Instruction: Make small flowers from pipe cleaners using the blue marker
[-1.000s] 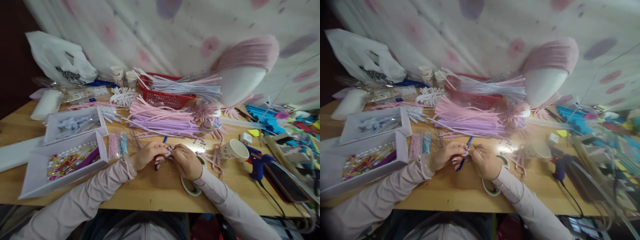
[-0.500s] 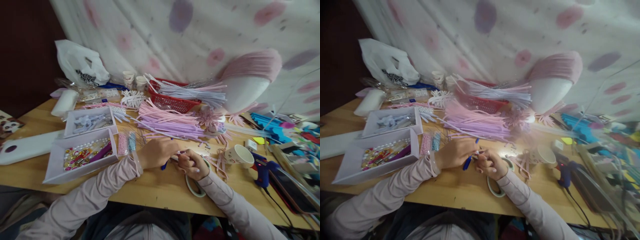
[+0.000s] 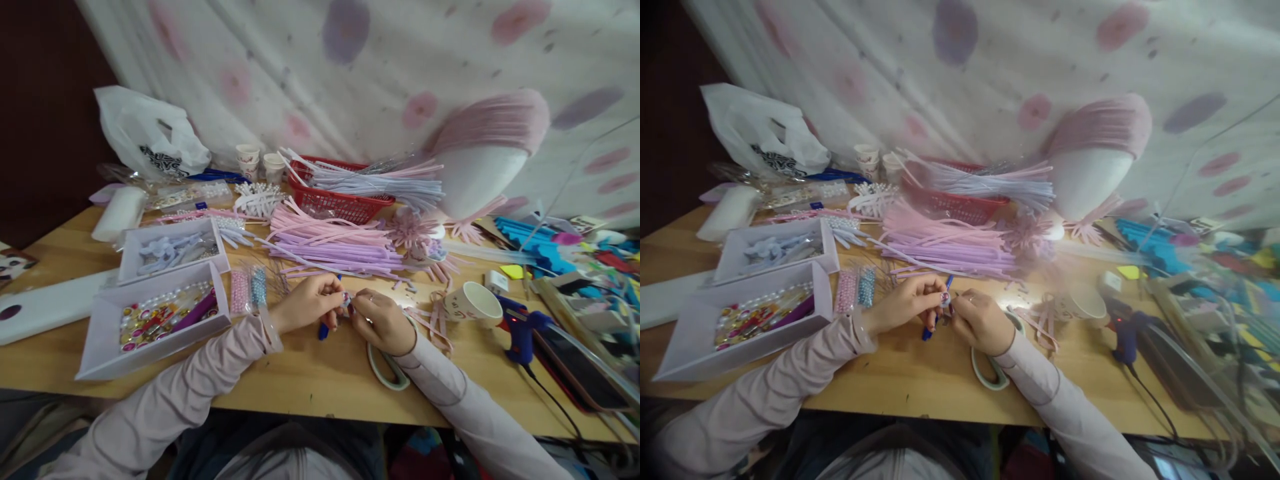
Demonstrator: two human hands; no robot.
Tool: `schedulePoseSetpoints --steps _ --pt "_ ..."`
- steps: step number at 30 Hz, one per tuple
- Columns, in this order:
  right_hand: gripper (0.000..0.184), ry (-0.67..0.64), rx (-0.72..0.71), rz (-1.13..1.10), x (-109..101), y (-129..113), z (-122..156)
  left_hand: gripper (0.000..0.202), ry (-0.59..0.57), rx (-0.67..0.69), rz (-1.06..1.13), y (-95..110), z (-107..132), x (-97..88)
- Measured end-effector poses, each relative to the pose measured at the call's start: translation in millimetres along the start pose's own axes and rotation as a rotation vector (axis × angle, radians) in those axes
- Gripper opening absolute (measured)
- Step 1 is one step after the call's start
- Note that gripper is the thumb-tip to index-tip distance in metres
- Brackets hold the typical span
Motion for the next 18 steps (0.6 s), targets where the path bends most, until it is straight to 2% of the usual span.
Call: schedulePoseSetpoints --steps 1,4,6,8,10,11,13,15,18 --pt "0.021 -0.015 0.078 -0.117 1 2 0 0.012 0.004 0.056 -0.068 3 1 -0.6" --pt "0.033 -0.101 0.413 -0.728 15 8 5 0.015 0.061 0.354 -0.446 19 10 -3.1" --pt "0.036 -0.16 0.535 -1.058 26 6 9 0.021 0.026 0.518 -0.662 25 16 -0.2" --pt "0.036 -0.196 0.575 -1.243 33 4 11 0.024 -0.022 0.581 -0.742 26 19 1.7" --pt "0.037 -0.164 0.605 -1.34 34 4 10 0.023 0.047 0.548 -0.696 25 18 -2.6" --pt "0.036 -0.129 0.615 -1.339 33 6 10 0.021 0.109 0.504 -0.628 23 16 -6.0" --pt "0.034 -0.035 0.594 -1.175 26 12 8 0.021 0.202 0.394 -0.463 18 12 -10.7" --pt "0.032 0.032 0.521 -0.912 16 15 6 0.021 0.233 0.318 -0.345 14 9 -11.1" --pt "0.03 0.061 0.362 -0.569 6 12 4 0.016 0.242 0.302 -0.342 15 9 -10.3"
Point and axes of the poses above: each hand's wrist, its own z-axis away from the middle knuckle, its own x-axis out of the palm, y = z × x, the point moved 5 cm from there along -z, towards the middle knuckle, and after that the axes turned 4 degrees about x, right-handed, at the moved point
